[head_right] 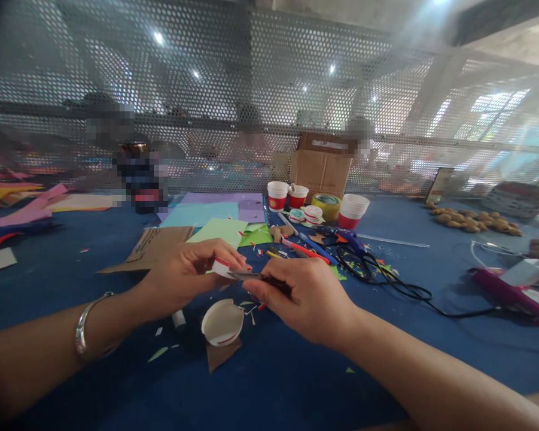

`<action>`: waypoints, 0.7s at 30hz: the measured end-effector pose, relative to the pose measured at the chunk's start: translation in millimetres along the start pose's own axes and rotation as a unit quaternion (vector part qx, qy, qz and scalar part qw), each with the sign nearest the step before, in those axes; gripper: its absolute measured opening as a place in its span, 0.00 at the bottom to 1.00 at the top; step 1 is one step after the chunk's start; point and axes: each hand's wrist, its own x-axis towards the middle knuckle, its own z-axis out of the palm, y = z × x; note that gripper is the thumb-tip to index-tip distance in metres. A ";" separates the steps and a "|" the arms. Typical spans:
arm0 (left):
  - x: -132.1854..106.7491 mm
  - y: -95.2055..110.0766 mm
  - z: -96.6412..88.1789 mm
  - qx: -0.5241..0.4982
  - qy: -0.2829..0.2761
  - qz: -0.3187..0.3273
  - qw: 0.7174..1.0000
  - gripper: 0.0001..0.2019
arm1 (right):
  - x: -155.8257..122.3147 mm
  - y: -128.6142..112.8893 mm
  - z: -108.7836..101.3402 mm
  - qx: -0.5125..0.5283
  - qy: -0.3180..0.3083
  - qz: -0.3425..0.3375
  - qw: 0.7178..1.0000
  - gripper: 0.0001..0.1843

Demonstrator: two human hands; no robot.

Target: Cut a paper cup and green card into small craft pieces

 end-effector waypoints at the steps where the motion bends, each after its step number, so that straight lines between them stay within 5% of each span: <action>1: 0.1 0.1 0.1 0.001 0.002 0.001 1.000 0.03 | 0.2 0.1 -0.1 -0.003 0.002 -0.004 1.000 0.21; 21: -2.5 2.6 -1.7 0.092 0.014 0.008 0.996 0.01 | -0.2 3.9 -1.9 -0.105 0.039 -0.058 0.992 0.22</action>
